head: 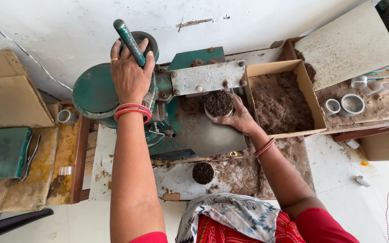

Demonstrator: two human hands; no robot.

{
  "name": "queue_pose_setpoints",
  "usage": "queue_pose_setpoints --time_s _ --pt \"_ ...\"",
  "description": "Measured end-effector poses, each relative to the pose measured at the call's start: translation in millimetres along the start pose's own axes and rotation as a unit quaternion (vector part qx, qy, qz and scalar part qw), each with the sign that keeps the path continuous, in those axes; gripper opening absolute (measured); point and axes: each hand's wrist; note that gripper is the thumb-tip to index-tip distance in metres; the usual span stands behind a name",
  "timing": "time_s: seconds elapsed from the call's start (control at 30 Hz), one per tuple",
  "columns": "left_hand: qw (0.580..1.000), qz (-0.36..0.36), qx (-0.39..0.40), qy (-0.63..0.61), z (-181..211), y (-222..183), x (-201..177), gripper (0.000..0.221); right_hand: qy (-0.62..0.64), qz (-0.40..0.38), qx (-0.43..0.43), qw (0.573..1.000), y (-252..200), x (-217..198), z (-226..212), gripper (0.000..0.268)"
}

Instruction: Using a machine to compress or process cow dung material into molds.

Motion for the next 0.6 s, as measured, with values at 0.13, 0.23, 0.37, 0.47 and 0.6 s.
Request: queue_pose_setpoints --time_s 0.13,0.23,0.37,0.47,0.6 --pt "1.000 -0.001 0.002 0.010 -0.1 0.1 1.1 0.034 0.004 0.000 0.003 1.000 9.0 -1.3 6.3 0.135" --pt "1.000 0.000 -0.001 0.002 1.9 1.1 0.1 0.033 0.012 0.005 0.014 1.000 11.9 -0.7 4.4 0.140" --pt "1.000 -0.003 -0.005 0.007 2.4 0.6 -1.0 0.034 0.035 0.005 0.016 0.999 17.3 -0.2 6.6 0.143" --pt "1.000 -0.002 -0.006 0.001 2.5 0.8 -1.6 0.034 0.057 0.007 0.029 0.998 20.6 0.6 2.9 0.147" --pt "1.000 0.003 0.007 0.012 1.3 0.9 0.4 0.034 0.077 0.014 0.049 0.996 31.1 -1.3 18.5 0.150"
Point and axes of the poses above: each hand's wrist, its own y-axis towards the middle knuckle, its own x-axis out of the palm, z = x × y, and after that the axes turned 1 degree about -z, right-handed
